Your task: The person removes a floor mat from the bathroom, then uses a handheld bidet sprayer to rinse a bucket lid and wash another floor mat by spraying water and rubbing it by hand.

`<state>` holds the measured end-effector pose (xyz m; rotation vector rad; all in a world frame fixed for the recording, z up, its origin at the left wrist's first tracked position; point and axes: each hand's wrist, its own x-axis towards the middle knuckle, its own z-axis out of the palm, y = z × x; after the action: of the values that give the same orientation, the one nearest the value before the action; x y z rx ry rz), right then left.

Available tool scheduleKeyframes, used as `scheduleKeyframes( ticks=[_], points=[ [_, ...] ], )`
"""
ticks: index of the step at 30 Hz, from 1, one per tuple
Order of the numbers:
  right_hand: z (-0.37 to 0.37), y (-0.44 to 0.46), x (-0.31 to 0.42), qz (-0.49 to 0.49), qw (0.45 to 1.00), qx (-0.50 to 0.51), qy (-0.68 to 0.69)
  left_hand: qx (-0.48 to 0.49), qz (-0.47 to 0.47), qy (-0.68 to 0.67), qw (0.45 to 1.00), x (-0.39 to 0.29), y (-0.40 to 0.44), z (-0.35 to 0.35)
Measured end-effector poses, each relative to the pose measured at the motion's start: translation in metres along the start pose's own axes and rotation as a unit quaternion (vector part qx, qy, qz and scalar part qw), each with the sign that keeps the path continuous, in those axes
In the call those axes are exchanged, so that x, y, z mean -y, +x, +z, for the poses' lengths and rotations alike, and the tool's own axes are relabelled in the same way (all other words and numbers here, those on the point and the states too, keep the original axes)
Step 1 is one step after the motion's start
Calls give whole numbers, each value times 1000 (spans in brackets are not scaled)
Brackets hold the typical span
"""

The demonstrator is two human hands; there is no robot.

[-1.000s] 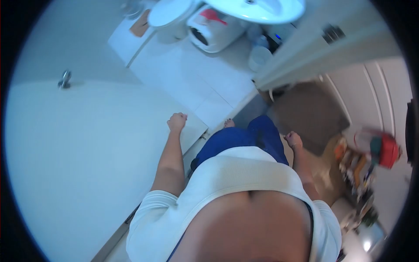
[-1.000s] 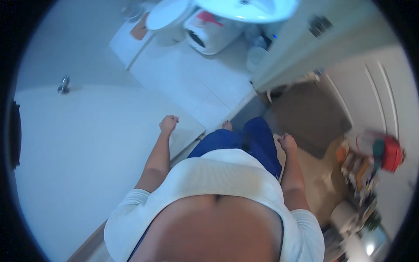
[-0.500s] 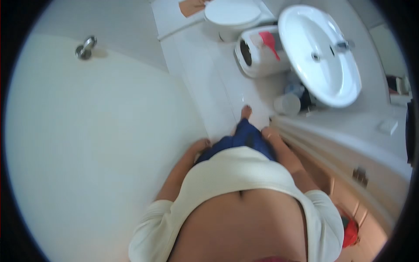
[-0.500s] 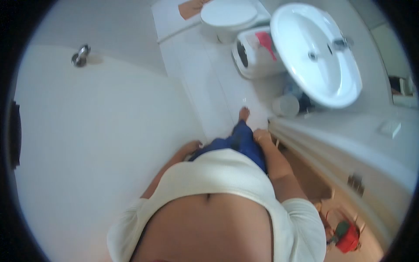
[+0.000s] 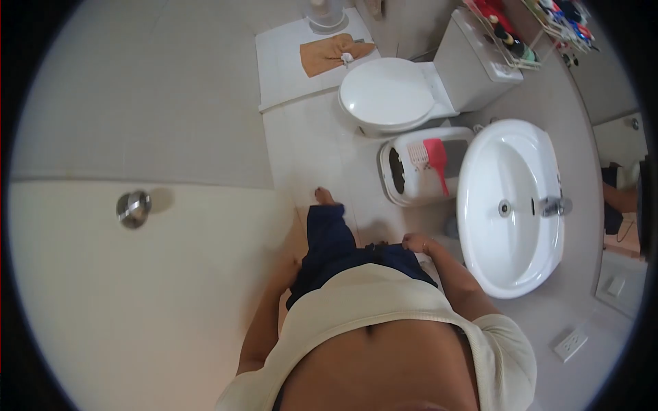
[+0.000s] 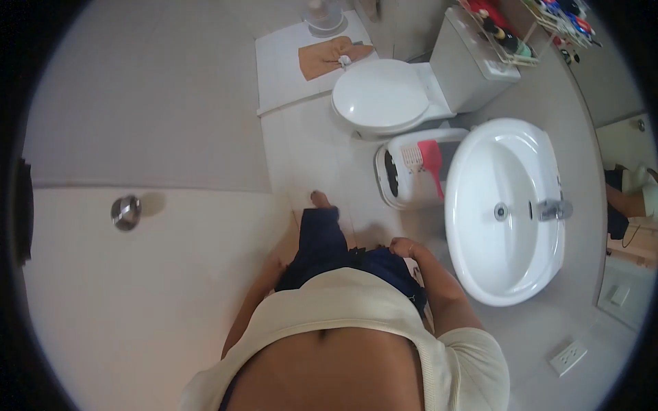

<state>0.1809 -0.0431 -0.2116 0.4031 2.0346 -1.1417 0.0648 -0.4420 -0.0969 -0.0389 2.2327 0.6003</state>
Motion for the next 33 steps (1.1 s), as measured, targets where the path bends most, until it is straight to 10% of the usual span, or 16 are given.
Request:
scheduleKeyframes(
  ticks=[4,10,14,24,33],
  points=[
    [-27,59,19,41,969,135,-203,200,-131,108,965,-37,64,-64],
    [-110,136,135,50,980,82,-175,328,136,284,891,-59,262,-163],
    [-183,186,221,-102,986,3,-129,307,90,92,943,-89,330,-213],
    [-324,343,370,45,994,45,-93,165,-122,26,978,-190,400,-333],
    [-420,438,435,39,960,137,-243,209,27,-29,977,-264,467,-457]
  ],
)
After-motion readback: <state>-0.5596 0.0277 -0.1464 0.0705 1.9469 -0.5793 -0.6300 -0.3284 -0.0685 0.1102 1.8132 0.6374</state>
